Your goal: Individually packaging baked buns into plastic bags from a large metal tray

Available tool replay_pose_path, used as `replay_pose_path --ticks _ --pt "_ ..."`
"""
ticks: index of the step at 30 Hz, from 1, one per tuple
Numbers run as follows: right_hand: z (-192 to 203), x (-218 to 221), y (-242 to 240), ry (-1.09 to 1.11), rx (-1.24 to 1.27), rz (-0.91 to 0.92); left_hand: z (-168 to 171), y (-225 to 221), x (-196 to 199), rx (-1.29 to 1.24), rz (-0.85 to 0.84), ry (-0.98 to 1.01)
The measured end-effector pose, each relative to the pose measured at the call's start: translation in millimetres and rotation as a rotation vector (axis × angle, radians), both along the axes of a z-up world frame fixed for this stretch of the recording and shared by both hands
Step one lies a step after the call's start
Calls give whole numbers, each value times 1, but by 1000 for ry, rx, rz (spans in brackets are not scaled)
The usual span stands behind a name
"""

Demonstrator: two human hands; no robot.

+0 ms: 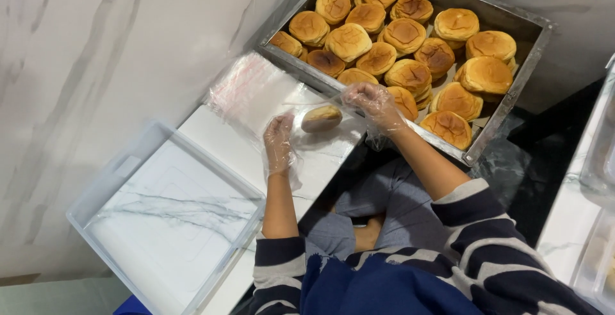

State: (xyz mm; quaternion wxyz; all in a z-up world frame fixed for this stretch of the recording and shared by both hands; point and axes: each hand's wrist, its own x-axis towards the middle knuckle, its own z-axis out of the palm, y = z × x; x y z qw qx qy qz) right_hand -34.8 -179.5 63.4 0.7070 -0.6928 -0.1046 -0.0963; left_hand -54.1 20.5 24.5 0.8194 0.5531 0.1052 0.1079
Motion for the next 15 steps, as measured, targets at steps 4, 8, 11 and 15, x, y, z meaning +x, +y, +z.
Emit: replay_pose_path --ticks 4,8,11,15 --pt "4 -6 -6 122 56 33 14 0 -7 44 29 -18" --pt "5 -8 -1 66 111 33 15 -2 -9 68 38 -49" --pt "5 -6 3 42 157 0 24 -4 -12 49 57 -57" --pt "-13 2 -1 185 109 -160 32 -6 -15 -50 84 -32"
